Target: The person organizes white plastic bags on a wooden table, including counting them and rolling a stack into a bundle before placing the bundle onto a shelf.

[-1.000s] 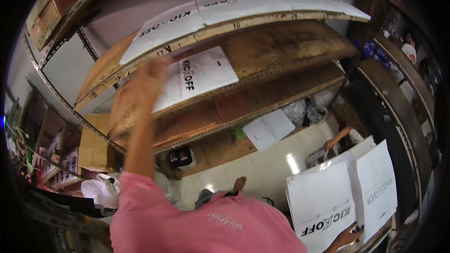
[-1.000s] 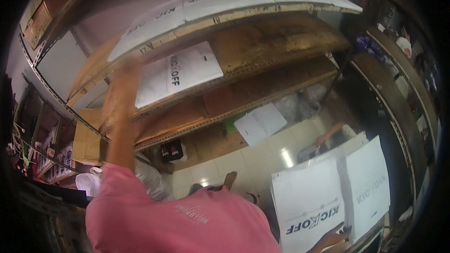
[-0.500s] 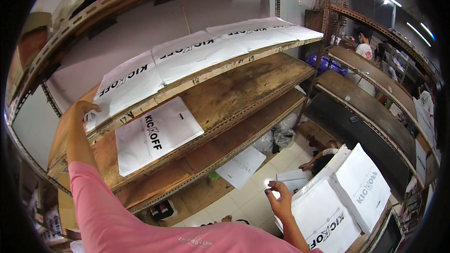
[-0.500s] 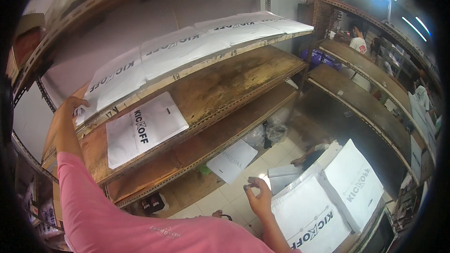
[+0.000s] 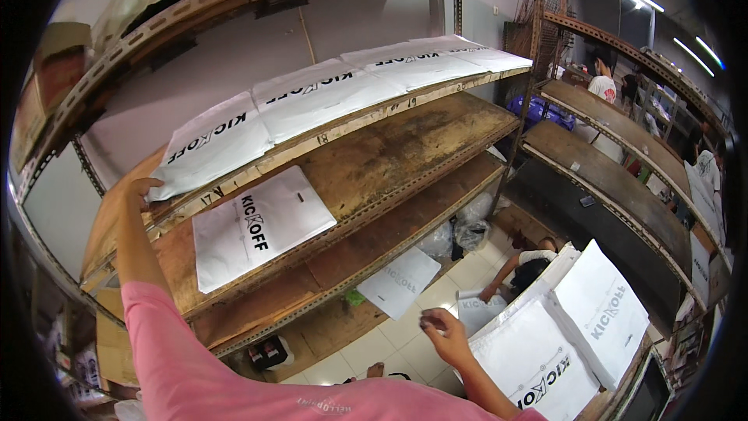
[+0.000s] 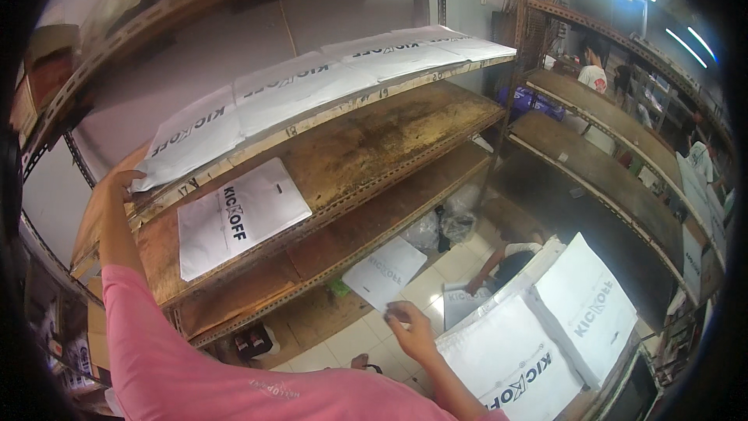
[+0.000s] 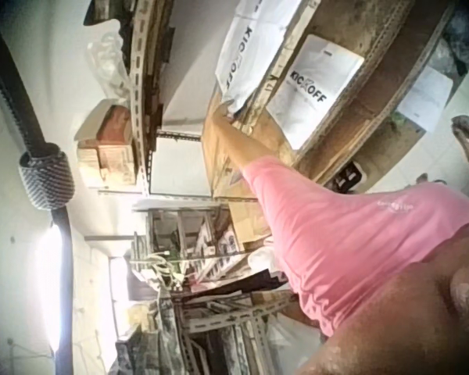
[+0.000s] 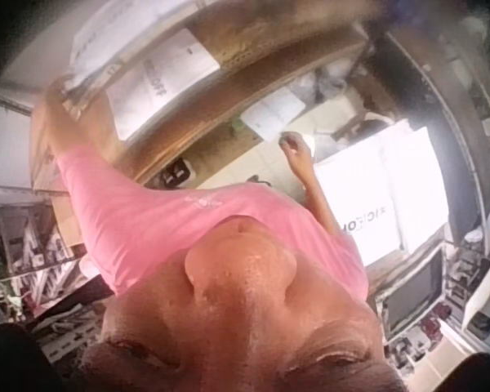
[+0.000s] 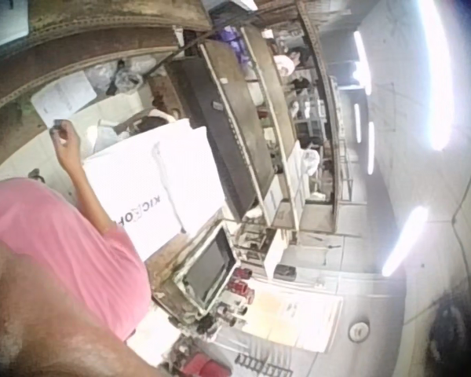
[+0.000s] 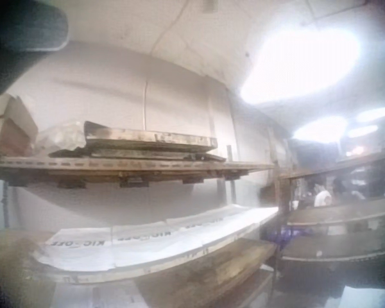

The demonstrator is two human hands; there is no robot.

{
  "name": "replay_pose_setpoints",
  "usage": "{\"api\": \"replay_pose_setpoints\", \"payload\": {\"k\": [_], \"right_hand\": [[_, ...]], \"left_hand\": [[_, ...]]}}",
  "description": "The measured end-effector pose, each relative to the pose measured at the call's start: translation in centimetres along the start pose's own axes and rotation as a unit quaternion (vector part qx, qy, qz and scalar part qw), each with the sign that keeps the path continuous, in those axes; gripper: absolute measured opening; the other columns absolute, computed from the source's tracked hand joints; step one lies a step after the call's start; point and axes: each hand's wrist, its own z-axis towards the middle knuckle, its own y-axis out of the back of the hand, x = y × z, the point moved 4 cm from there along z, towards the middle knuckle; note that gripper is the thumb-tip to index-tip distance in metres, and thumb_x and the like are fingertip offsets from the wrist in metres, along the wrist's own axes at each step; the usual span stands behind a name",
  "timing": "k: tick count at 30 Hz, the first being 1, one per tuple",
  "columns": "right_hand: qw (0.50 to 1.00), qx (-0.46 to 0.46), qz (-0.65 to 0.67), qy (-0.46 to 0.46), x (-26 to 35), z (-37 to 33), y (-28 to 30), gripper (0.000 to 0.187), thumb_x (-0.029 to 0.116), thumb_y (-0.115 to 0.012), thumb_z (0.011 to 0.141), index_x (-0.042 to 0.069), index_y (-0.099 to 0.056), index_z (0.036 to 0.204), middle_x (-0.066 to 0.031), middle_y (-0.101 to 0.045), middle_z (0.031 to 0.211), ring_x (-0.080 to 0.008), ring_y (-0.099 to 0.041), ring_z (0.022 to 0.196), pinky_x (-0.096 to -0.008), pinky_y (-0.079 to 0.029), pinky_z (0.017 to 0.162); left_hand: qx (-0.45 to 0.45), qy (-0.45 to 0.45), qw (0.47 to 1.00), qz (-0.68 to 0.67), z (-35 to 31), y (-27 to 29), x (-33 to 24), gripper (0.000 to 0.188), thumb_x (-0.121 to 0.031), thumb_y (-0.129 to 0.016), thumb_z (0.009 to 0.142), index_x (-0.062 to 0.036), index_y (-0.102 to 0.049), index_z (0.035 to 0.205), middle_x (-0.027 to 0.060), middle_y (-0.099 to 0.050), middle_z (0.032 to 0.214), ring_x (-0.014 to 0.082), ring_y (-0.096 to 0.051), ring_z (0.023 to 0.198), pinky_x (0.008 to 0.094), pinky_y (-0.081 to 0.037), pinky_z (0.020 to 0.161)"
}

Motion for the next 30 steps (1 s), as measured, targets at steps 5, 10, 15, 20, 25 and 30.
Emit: {"api": "replay_pose_setpoints", "payload": {"k": [5,10,15,20,25,30], "right_hand": [[0.965,0.252,0.067,0.042,2.8,3.7,-8.6,0.057,0.008,-0.064,0.1,0.003,-0.036,0.15,-0.0136,-0.052,0.143,-0.0231,-0.059,0.129,-0.0359,-0.051,0.104],[0.852,0.4,0.336,-0.031,12.6,7.0,-21.4,0.074,0.028,-0.062,0.105,0.007,-0.016,0.159,-0.0199,-0.037,0.157,-0.0296,-0.053,0.136,-0.0425,-0.05,0.106],[0.769,0.325,0.533,-0.136,21.9,7.1,-29.1,0.068,0.039,-0.062,0.104,0.002,-0.033,0.153,-0.0141,-0.056,0.14,-0.0247,-0.062,0.119,-0.0442,-0.055,0.097],[0.883,0.121,0.453,0.009,19.4,6.6,-27.8,0.027,0.002,-0.061,0.093,-0.01,-0.064,0.117,-0.0116,-0.07,0.112,-0.0158,-0.064,0.1,-0.0333,-0.053,0.084],[0.906,0.096,0.409,0.053,23.5,4.9,-18.5,0.026,0.007,-0.064,0.093,-0.008,-0.063,0.115,-0.0096,-0.069,0.104,-0.0182,-0.066,0.092,-0.0346,-0.056,0.078],[0.957,0.009,0.123,0.262,28.4,1.8,-4.6,0.024,0.012,-0.068,0.091,-0.001,-0.069,0.111,-0.0097,-0.069,0.099,-0.021,-0.065,0.088,-0.0356,-0.052,0.082]], "left_hand": [[-0.034,-0.173,0.983,-0.048,-6.0,-4.5,2.0,0.038,-0.011,-0.074,0.089,0.0019,-0.063,0.123,0.0168,-0.073,0.105,0.0307,-0.074,0.084,0.0434,-0.063,0.072],[-0.092,-0.292,0.944,-0.123,-18.4,-6.6,8.2,0.042,-0.005,-0.07,0.09,0.0024,-0.059,0.129,0.0179,-0.07,0.115,0.0277,-0.073,0.096,0.0401,-0.063,0.078],[-0.162,-0.349,0.912,-0.143,-31.1,-12.1,16.9,0.051,0.002,-0.063,0.091,0.0039,-0.051,0.141,0.0162,-0.065,0.128,0.0264,-0.066,0.113,0.0372,-0.054,0.095],[-0.132,-0.338,0.896,-0.258,-36.9,-21.3,21.5,0.057,-0.01,-0.067,0.095,0.0018,-0.046,0.147,0.0148,-0.06,0.137,0.0266,-0.062,0.119,0.0392,-0.051,0.102],[0.255,-0.357,0.722,-0.535,-36.1,-23.1,30.1,0.083,-0.049,-0.071,0.095,-0.003,-0.037,0.156,0.0156,-0.045,0.157,0.0341,-0.048,0.14,0.05,-0.042,0.115],[0.295,-0.24,0.728,-0.57,-30.0,-25.5,37.9,0.106,-0.081,-0.051,0.089,-0.0062,-0.03,0.161,0.0149,-0.033,0.165,0.0352,-0.037,0.148,0.0503,-0.03,0.123]]}}
